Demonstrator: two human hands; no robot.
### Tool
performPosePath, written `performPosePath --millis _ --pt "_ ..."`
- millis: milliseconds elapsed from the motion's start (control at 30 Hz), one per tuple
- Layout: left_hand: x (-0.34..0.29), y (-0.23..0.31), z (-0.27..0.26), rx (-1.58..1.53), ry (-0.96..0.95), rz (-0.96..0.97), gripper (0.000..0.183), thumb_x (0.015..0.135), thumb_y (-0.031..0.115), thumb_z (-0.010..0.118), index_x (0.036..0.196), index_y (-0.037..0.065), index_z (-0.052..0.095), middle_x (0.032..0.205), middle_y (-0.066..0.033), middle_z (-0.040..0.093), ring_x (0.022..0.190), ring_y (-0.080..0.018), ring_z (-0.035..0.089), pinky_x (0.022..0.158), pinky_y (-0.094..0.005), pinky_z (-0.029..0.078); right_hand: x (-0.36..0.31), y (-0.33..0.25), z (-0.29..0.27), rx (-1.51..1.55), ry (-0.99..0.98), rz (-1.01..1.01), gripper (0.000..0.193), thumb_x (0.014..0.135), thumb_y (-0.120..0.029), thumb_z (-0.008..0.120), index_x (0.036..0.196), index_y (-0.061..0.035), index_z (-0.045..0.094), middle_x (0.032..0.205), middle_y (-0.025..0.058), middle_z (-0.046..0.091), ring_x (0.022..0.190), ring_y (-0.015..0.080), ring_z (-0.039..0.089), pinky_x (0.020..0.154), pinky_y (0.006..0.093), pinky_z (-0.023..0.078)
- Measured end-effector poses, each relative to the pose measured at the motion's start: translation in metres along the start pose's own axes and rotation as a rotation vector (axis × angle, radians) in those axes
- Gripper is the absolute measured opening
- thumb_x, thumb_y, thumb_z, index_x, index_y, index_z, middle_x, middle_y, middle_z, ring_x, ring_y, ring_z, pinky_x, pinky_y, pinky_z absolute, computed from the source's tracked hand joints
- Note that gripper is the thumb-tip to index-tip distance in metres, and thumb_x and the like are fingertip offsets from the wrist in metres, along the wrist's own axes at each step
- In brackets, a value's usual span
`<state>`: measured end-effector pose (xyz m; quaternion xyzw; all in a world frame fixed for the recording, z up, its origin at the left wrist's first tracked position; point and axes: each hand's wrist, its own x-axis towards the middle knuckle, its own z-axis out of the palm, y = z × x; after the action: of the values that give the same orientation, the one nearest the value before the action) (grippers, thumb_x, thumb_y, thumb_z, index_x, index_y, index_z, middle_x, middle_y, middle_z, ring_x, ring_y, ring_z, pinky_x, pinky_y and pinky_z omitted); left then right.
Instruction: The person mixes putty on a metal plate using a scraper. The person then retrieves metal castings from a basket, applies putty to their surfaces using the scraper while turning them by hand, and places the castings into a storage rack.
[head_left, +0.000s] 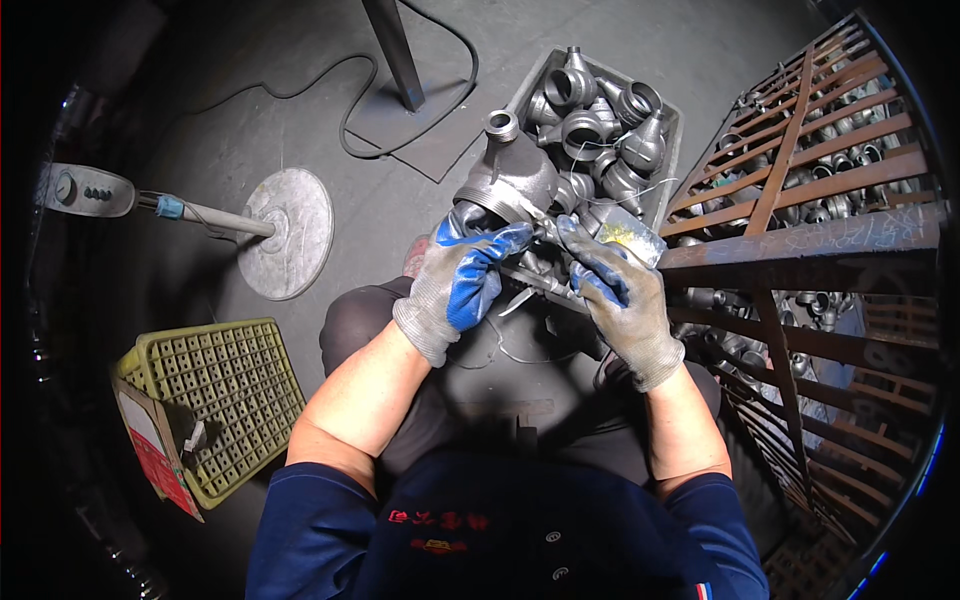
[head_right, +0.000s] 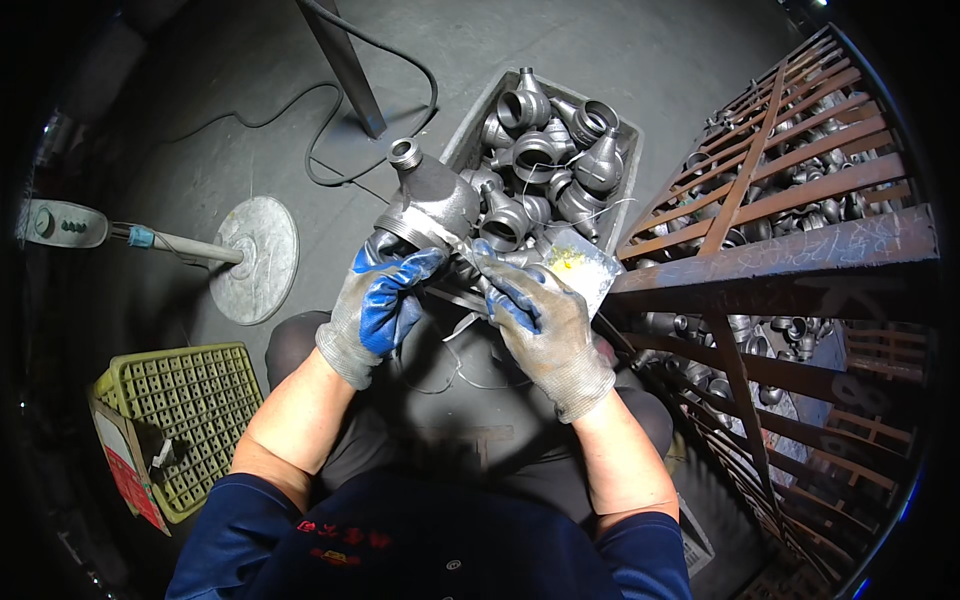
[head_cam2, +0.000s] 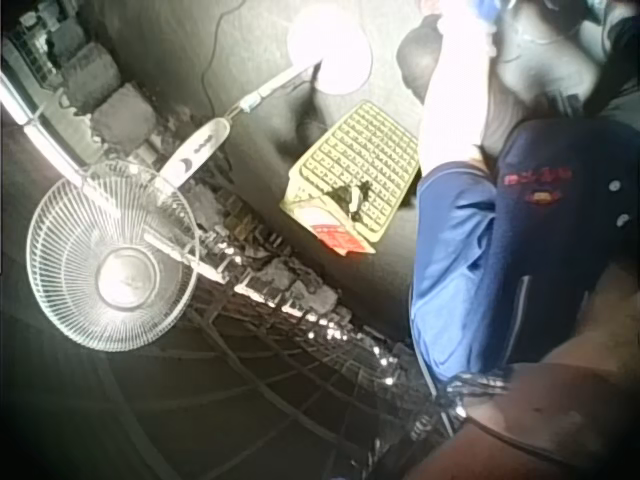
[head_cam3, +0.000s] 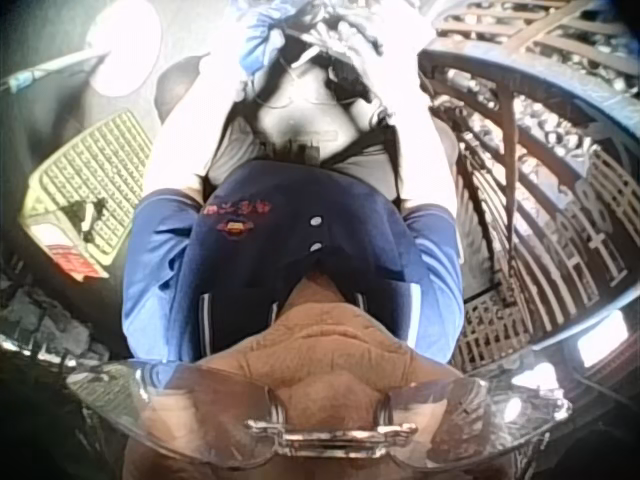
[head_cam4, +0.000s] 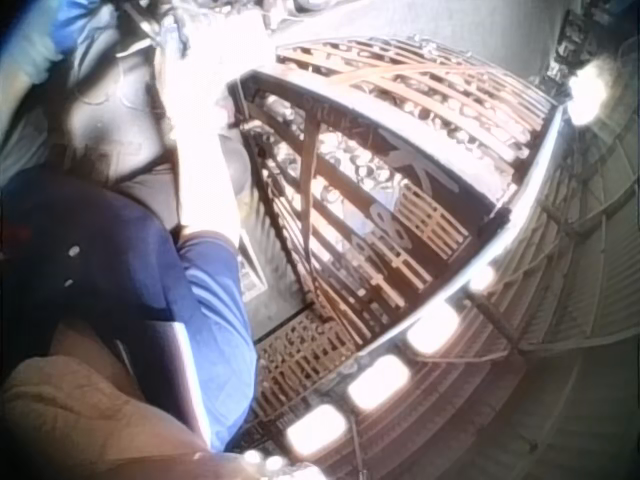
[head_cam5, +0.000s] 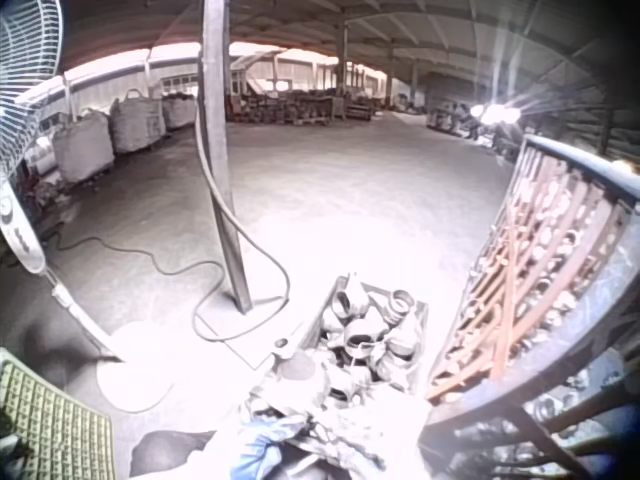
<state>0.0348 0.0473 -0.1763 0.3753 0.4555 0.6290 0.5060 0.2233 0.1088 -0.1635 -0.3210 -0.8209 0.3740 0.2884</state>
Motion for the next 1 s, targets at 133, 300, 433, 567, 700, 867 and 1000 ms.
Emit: performPosePath --millis 133,300,433,567,700,867,1000 --pt "-0.001 -0.003 -0.005 0.49 -0.026 0.344 0.027 0.082 -0.002 0.06 0.11 0.001 0.057 0.1 -0.0051 0.063 0.09 -0.0125 0.06 0.076 -0.0263 0.049 0.002 -0.005 -0.001 0.05 0.035 0.025 0.035 0.075 -0.002 0.064 0.11 -0.0038 0.061 0.1 0.0161 0.064 0.091 0.0301 0.062 0.08 0.0346 0.048" --pt "-0.001 -0.002 -0.002 0.462 -0.047 0.317 0.027 0.082 -0.001 0.06 0.109 0.001 0.058 0.099 -0.0056 0.063 0.09 -0.0121 0.06 0.076 -0.0261 0.048 0.001 -0.005 -0.002 0.051 0.021 0.087 0.035 0.075 0.001 0.062 0.11 -0.0012 0.061 0.104 0.0148 0.064 0.094 0.0237 0.062 0.083 0.0311 0.046" --pt "0.0 0.002 -0.005 0.572 -0.08 0.392 0.028 0.083 0.001 0.059 0.111 0.001 0.056 0.099 -0.006 0.063 0.088 -0.0122 0.06 0.074 -0.0254 0.049 0.0 0.0 -0.002 0.121 0.009 0.054 0.033 0.078 -0.002 0.062 0.111 -0.0035 0.061 0.102 0.0158 0.064 0.092 0.029 0.063 0.082 0.0329 0.048" --pt "-0.001 -0.006 0.001 0.274 0.01 0.143 0.026 0.085 0.003 0.057 0.111 0.001 0.056 0.097 -0.0065 0.062 0.085 -0.0124 0.061 0.073 -0.0247 0.05 -0.001 0.003 0.0 0.11 0.035 0.087 0.034 0.078 0.0 0.06 0.112 -0.0039 0.061 0.104 0.0157 0.064 0.095 0.0285 0.062 0.083 0.0322 0.047" --pt "0.003 -0.021 -0.004 0.022 0.039 0.019 0.024 0.086 0.005 0.055 0.11 0.0 0.055 0.095 -0.0067 0.062 0.081 -0.0125 0.061 0.07 -0.0245 0.051 -0.002 0.005 -0.001 0.15 0.0 0.103 0.033 0.08 -0.001 0.059 0.113 -0.0036 0.06 0.106 0.0157 0.064 0.097 0.027 0.062 0.086 0.0315 0.047" --pt "0.004 -0.024 -0.007 -0.385 0.078 -0.257 0.023 0.086 0.004 0.056 0.109 0.001 0.056 0.094 -0.0061 0.062 0.079 -0.0119 0.061 0.069 -0.0239 0.051 -0.002 0.0 -0.003 0.177 -0.031 0.169 0.033 0.081 -0.002 0.057 0.113 -0.0026 0.06 0.108 0.0152 0.063 0.101 0.0226 0.061 0.087 0.0309 0.046" --pt "0.008 -0.001 0.005 -0.38 0.019 -0.205 0.027 0.085 0.002 0.057 0.112 0.0 0.056 0.101 -0.0061 0.062 0.09 -0.0128 0.059 0.079 -0.0253 0.048 0.001 0.0 -0.005 0.492 -0.054 0.246 0.032 0.084 0.001 0.053 0.115 0.0038 0.057 0.116 0.014 0.059 0.107 0.0173 0.056 0.089 0.028 0.044"
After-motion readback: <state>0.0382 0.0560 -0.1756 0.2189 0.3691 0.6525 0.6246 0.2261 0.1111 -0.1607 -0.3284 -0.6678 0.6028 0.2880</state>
